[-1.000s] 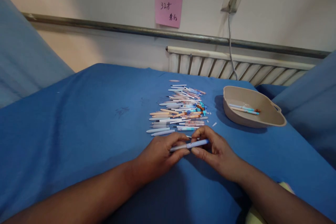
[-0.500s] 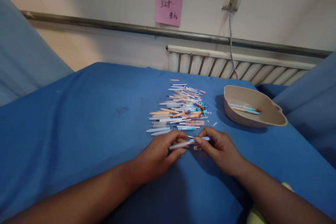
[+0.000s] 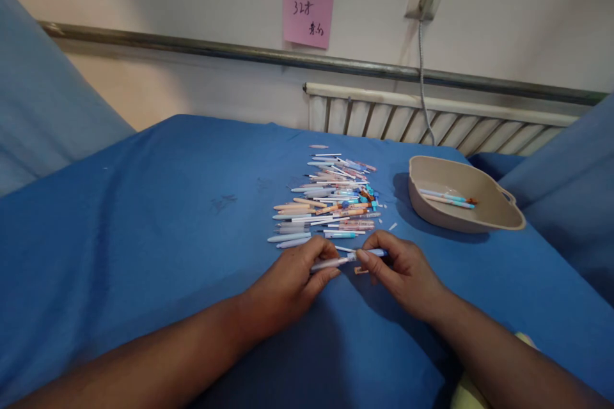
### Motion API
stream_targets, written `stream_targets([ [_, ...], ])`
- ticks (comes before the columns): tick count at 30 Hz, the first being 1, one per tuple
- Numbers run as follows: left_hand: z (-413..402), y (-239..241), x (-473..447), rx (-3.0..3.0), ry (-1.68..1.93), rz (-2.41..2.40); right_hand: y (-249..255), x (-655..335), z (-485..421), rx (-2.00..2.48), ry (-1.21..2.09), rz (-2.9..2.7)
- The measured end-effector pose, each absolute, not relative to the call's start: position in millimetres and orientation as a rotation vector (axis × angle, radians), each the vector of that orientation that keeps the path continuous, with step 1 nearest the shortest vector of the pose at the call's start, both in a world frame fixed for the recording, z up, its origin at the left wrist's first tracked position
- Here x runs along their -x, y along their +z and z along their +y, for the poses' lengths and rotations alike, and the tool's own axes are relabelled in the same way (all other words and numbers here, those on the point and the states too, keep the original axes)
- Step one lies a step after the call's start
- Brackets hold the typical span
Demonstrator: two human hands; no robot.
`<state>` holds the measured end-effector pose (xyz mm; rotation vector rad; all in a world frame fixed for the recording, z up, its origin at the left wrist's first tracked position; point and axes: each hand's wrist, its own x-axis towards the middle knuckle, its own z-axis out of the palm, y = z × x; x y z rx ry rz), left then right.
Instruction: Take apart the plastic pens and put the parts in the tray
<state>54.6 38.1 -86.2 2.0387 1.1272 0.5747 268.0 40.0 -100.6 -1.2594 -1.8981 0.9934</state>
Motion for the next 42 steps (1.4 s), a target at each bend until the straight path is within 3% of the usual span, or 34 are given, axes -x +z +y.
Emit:
stream_targets([
  [16, 42.8, -75.7, -47.1, -2.026, 0.536, 1.200, -98.8, -281.3, 50.1, 1.304, 1.013, -1.892],
  [23, 64.5, -73.4, -29.8, -1.776, 0.829, 1.309, -117.9, -295.1, 70.4, 1.438, 0.985, -1.875],
  [27, 65.3, -78.2, -35.4, -1.544, 0.898, 1.239, -123.5, -289.5, 69.1, 1.374, 0.860, -2.039],
  [33, 64.5, -81.1, -44.7, -1.379, 0.937, 1.204, -118.3, -275.0, 69.7, 1.229, 0.371, -2.206],
  [42, 63.5, -88.1, -50.7, -1.302, 0.919, 1.182, -117.4, -253.6, 69.8, 1.304, 0.338, -2.421],
])
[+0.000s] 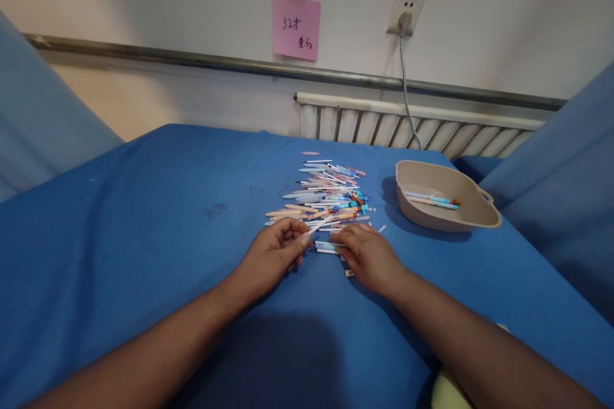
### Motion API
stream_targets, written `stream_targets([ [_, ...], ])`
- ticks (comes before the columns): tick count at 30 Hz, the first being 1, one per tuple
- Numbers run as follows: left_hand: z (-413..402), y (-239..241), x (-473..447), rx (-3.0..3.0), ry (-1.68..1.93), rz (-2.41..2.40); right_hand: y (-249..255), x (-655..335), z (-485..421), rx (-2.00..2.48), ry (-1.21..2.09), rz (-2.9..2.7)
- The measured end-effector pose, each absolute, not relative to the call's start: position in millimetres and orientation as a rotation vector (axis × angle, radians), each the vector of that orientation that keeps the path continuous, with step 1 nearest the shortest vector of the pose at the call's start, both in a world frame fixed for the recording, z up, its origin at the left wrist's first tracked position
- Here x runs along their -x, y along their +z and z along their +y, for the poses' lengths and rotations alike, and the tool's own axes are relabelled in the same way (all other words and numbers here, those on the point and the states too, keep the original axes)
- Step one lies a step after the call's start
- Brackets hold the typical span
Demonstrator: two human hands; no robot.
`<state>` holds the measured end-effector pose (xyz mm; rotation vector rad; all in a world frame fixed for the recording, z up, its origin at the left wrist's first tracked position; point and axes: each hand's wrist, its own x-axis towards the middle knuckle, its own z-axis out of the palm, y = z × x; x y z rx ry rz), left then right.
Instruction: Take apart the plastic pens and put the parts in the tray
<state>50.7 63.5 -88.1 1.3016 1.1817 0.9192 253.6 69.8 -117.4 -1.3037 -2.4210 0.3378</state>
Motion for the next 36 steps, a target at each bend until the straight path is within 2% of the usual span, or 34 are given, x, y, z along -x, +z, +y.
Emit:
stream_targets([
  [14, 67.4, -90.3, -49.4, -1.373, 0.879, 1.199, -116.0, -264.8, 73.4, 1.543, 0.323, -2.367],
  [17, 68.4, -93.0, -46.7, -1.421, 0.861, 1.200, -120.4, -275.9, 76.4, 1.526, 0.554, -2.058],
  [21, 68.3, -94.5, -43.8, -1.524, 0.805, 1.211, -119.6, -285.5, 79.0, 1.277, 0.982, -1.606],
  [28, 62.4, -87.8, -42.9, -1.727, 0.758, 1.181, -115.8, -276.9, 73.8, 1.002, 1.524, -1.192],
  [36, 63.8, -91.9, -42.7, -1.786, 0.741, 1.186, -117.2, -277.2, 78.6, 0.953, 1.795, -0.787],
])
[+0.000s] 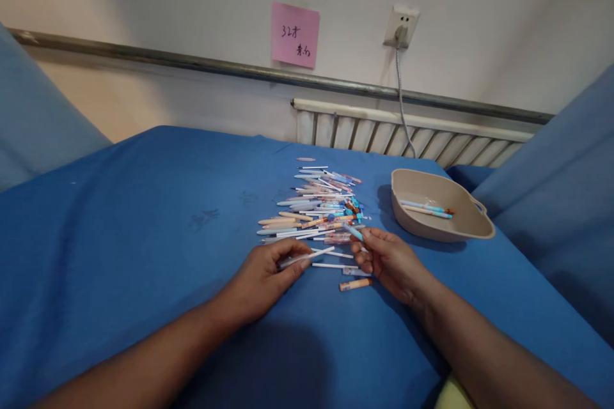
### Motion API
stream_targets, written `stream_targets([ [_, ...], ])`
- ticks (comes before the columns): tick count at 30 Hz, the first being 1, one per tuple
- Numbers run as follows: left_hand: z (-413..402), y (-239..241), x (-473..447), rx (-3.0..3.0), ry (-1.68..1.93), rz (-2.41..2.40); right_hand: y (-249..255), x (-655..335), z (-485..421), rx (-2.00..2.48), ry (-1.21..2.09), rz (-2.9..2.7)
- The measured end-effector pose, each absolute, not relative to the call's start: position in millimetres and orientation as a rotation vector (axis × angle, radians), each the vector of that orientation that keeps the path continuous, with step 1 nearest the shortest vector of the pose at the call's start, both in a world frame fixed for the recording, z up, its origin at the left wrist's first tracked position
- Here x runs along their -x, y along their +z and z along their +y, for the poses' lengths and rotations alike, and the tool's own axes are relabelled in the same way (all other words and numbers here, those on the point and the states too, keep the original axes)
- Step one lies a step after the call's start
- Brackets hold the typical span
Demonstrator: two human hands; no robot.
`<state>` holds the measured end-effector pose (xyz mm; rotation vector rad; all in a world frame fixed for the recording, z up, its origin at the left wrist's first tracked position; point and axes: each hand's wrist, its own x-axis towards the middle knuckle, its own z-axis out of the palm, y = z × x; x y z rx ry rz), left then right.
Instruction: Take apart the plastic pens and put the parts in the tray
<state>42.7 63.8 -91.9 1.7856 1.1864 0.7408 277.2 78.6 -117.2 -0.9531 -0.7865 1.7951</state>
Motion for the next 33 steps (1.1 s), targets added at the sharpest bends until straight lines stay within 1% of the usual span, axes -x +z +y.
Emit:
stream_targets([
  [4, 64.7, -91.2, -43.1, -1.797, 0.707, 1.181, -116.8, -278.1, 80.4, 0.962, 1.853, -0.737],
  [7, 64.6, -90.1, -43.2, -1.812, 0.689, 1.199, -116.9, -277.1, 80.7, 0.980, 1.827, -0.775],
  [9, 64.4, -89.7, -43.1, -1.808, 0.686, 1.210, -117.2, -276.4, 80.9, 1.008, 1.754, -0.833],
  [15, 62.6, -89.4, -43.3, -1.769, 0.697, 1.195, -119.9, -276.0, 80.9, 1.192, 1.369, -1.175],
  [24, 63.4, -89.8, -43.9, -1.733, 0.757, 1.224, -125.0, -277.5, 80.6, 1.231, 1.292, -1.347],
  [33, 63.5, -89.5, -42.8, -1.768, 0.787, 1.252, -119.3, -276.1, 73.3, 1.248, 1.130, -1.568],
])
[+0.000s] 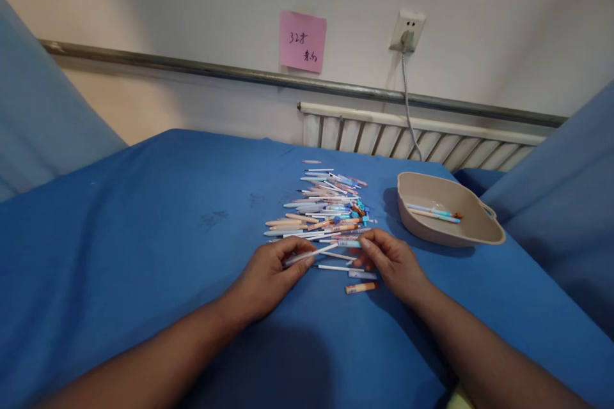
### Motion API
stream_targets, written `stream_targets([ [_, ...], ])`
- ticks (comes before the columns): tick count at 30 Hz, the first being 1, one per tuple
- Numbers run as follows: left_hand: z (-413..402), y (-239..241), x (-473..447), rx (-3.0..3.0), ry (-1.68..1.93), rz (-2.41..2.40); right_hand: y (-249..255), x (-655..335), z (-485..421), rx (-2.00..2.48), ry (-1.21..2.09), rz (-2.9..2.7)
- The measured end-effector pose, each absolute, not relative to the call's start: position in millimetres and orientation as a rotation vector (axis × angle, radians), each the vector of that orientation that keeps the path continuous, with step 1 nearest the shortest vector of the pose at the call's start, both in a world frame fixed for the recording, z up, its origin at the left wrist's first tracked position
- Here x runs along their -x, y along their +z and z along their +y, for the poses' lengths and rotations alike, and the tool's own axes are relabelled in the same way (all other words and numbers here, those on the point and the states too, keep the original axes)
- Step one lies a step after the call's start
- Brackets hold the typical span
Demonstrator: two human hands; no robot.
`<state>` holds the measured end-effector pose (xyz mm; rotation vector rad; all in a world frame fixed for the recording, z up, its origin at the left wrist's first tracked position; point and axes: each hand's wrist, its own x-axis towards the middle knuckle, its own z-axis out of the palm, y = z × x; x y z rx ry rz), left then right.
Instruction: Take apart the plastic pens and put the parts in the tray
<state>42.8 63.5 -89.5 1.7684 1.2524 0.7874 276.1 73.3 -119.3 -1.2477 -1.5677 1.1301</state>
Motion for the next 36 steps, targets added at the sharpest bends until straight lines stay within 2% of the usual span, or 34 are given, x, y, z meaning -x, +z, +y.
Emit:
stream_targets([
  [6, 62.9, -93.4, -42.8, -1.860, 0.738, 1.225, -119.4, -274.6, 67.1, 1.188, 1.152, -1.681],
  [18, 57.7, -93.4, -44.0, -2.042, 0.588, 1.185, -112.9, -274.1, 60.5, 1.072, 0.928, -1.928],
  [36, 49.6, -87.1, -49.4, -1.985, 0.642, 1.160, -108.5, -269.3, 51.5, 1.082, 0.920, -1.941],
])
